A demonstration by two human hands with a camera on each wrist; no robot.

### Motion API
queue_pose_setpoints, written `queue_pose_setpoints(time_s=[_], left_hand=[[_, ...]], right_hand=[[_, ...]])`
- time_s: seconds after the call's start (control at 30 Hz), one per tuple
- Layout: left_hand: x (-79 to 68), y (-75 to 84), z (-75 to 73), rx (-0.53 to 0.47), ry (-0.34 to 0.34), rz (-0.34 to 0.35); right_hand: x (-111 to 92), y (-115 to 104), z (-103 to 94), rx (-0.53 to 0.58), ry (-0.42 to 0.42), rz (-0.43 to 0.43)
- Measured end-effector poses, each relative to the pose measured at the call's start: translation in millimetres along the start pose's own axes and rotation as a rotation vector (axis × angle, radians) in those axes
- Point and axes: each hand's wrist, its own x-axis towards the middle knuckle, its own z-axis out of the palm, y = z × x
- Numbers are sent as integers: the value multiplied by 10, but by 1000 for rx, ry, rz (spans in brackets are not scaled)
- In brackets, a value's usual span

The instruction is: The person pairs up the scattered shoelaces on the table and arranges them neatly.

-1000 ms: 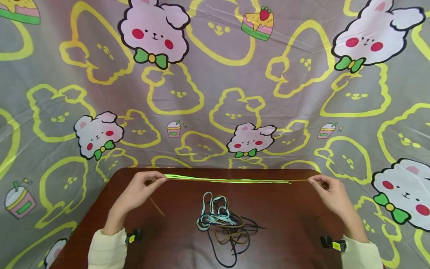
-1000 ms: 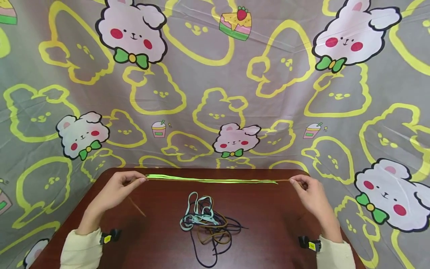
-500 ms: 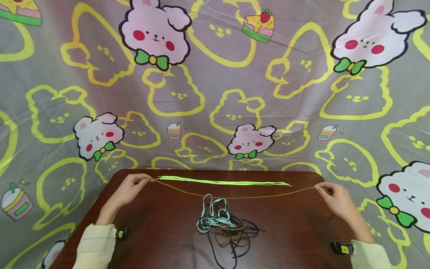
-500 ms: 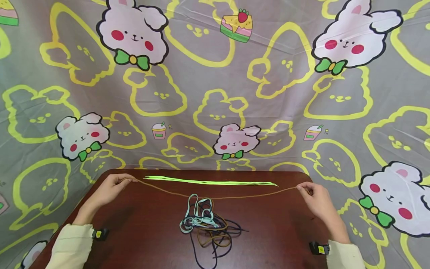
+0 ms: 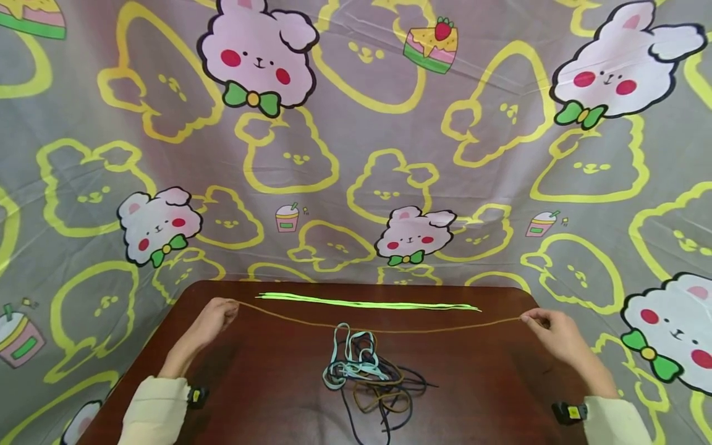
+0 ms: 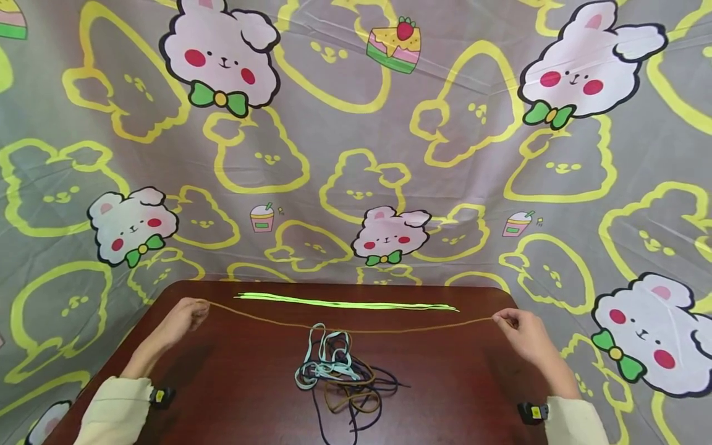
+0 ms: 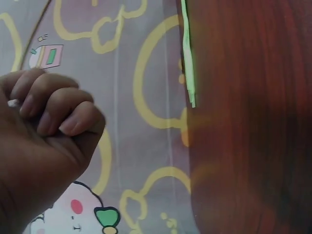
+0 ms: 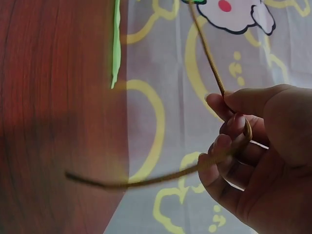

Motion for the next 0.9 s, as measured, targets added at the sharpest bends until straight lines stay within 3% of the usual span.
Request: queue_pose_setpoints(time_s=[0.1, 0.2, 0.37, 0.47, 0.67, 0.9], left_hand=[[-11, -45, 1, -62, 47, 54], [-36, -67, 7, -140, 38, 75], [-71, -106, 13, -175, 32, -3], [-73, -168, -8, -128, 76, -55], [-54, -397, -133, 24, 84, -48], [-70, -669, -252, 292, 153, -122]], right_hand=[[26, 48, 11, 3, -12, 13], [47, 101, 25, 0, -24, 35], [62, 187, 52, -4, -38, 50], [72, 231, 58, -9, -59, 50], [100, 317, 54, -35, -107, 48], [110, 386, 34, -58, -119, 45]])
